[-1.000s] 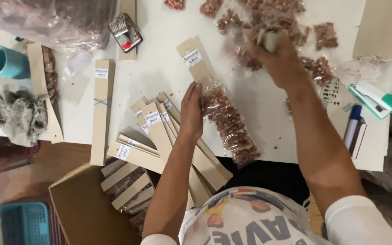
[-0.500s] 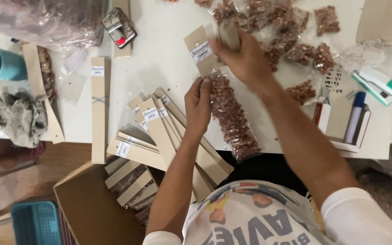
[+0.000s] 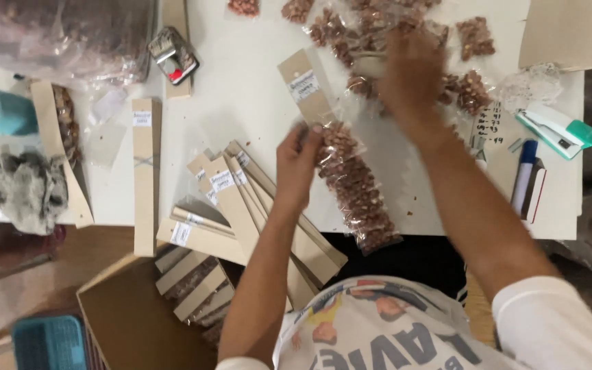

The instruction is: Stapling small plastic bags containing nuts onto cardboard strips for packaging and display.

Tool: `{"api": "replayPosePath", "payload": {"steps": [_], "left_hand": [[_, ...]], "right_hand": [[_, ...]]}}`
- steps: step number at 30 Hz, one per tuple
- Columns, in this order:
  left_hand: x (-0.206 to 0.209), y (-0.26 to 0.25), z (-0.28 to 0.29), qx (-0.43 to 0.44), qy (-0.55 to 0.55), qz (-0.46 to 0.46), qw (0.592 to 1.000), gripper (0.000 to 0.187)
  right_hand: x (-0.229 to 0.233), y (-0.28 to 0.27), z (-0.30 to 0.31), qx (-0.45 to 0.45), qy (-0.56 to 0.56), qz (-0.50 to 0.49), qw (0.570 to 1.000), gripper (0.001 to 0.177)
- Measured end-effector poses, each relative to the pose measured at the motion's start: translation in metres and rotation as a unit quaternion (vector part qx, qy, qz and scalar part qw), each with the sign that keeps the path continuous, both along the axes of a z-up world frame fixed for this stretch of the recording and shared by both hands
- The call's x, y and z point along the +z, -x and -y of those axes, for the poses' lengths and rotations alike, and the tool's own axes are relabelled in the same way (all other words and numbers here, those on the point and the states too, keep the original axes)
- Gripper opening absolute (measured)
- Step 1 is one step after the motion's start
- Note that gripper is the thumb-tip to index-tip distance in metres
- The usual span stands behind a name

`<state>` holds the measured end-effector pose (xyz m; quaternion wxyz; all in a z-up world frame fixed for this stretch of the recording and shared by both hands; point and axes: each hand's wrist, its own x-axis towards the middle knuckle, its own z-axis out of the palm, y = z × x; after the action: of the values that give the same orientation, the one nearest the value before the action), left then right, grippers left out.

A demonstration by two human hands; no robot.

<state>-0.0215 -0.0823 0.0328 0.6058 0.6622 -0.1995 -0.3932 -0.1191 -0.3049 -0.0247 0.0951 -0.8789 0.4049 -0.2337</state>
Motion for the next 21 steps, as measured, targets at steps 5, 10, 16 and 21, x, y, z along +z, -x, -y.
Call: {"api": "replayPosePath", "payload": {"steps": [5,10,16,21], "left_hand": [[0.019,-0.01,-0.002,0.094,-0.101,-0.203,0.969,0.081],[0.028,-0.01,-0.002,0.068,-0.016,-0.251,0.966,0.057],[0.007,-0.006,-0.011,-0.011,0.075,-0.088,0.993,0.035],[0.003,-0.001,-0.011,0.001,0.069,0.028,0.997,0.036]], "right_hand": [[0.027,0.034,0.012,0.077,0.089,0.113,0.987,0.043],[0.107,0.025,-0.037,0.323,-0.433,0.04,0.841,0.031],[0.098,-0.01,-0.052,0.268,-0.306,-0.016,0.913,0.029],[0.106,-0.028,-0.079,0.178,-0.362,0.145,0.903,0.032]]}}
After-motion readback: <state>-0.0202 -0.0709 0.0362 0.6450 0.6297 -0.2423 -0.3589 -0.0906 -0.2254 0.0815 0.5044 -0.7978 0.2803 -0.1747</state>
